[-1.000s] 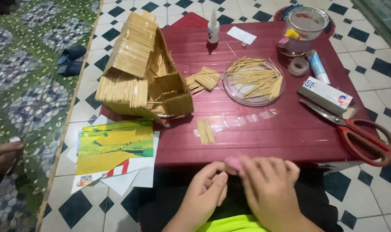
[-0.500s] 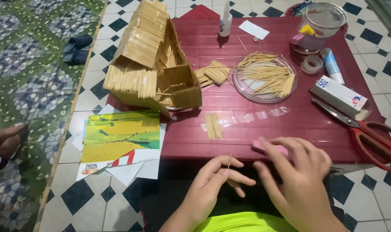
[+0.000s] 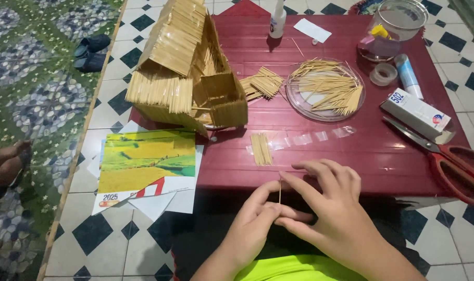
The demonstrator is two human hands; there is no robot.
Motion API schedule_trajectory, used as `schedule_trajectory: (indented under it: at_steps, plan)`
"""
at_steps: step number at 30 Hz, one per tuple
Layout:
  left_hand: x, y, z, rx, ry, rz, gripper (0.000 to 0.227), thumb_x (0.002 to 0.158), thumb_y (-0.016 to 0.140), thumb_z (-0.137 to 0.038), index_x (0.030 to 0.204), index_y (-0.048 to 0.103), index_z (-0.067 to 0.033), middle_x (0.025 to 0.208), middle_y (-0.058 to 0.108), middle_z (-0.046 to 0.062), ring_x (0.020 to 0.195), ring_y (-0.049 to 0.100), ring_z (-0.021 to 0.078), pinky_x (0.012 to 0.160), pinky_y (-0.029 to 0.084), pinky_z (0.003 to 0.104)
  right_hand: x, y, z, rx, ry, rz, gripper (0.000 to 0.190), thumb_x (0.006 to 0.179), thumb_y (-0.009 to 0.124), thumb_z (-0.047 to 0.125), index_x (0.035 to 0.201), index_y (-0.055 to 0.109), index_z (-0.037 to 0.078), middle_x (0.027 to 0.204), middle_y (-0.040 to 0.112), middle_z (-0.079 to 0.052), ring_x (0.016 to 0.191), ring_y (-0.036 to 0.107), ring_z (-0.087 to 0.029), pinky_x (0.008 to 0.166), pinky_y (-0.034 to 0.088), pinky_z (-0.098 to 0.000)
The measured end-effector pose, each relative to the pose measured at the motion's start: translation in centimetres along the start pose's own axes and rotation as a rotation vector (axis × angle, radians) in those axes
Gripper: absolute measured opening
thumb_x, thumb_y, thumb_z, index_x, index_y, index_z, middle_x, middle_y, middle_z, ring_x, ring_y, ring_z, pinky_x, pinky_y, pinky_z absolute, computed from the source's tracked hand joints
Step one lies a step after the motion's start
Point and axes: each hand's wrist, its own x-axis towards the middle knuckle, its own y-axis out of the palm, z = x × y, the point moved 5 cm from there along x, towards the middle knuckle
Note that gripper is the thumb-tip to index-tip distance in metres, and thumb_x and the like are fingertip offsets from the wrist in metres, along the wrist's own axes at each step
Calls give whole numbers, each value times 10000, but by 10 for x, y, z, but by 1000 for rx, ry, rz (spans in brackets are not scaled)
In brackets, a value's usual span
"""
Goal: Preparing toothpicks by rubbing their tips against a pink block, likely for a craft project.
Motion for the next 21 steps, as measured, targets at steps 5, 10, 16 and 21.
schedule_trajectory:
  at_steps: [5,10,16,21]
  plan:
    - [-2,2,-5,2,-21,14,458,1014,440,-86,1458,551,-59,1014,788,176,1051,798,277,1009,625,357,1,-1,0,-12,2,-16,703,800,823,539,1401,617,237,1420,553,-43,1343,472,-291,1053,303,-530]
    - [2,-2,5,-37,11,10,441,1011,444,-69,1434,566,-50,990,754,153,1068,806,308,1010,626,360,7,-2,-2,-10,-3,-9,691,785,840,526,1369,630,222,1370,559,-50,1327,473,-302,1049,309,-550]
    - [1,-8,1,112,199,-42,432,1042,481,-257,1401,625,-66,1389,709,88,1235,680,168,988,549,298,45,-15,-29,32,64,2,869,728,813,661,1486,586,304,1415,492,-75,1327,360,-320,1120,248,-550]
    - [-13,-11,-40,646,441,-238,282,1035,477,-155,1124,733,-78,995,828,82,878,818,167,811,680,284,96,-2,-51,19,82,345,725,793,806,634,1450,643,374,1378,504,-54,1328,336,-350,1095,237,-577]
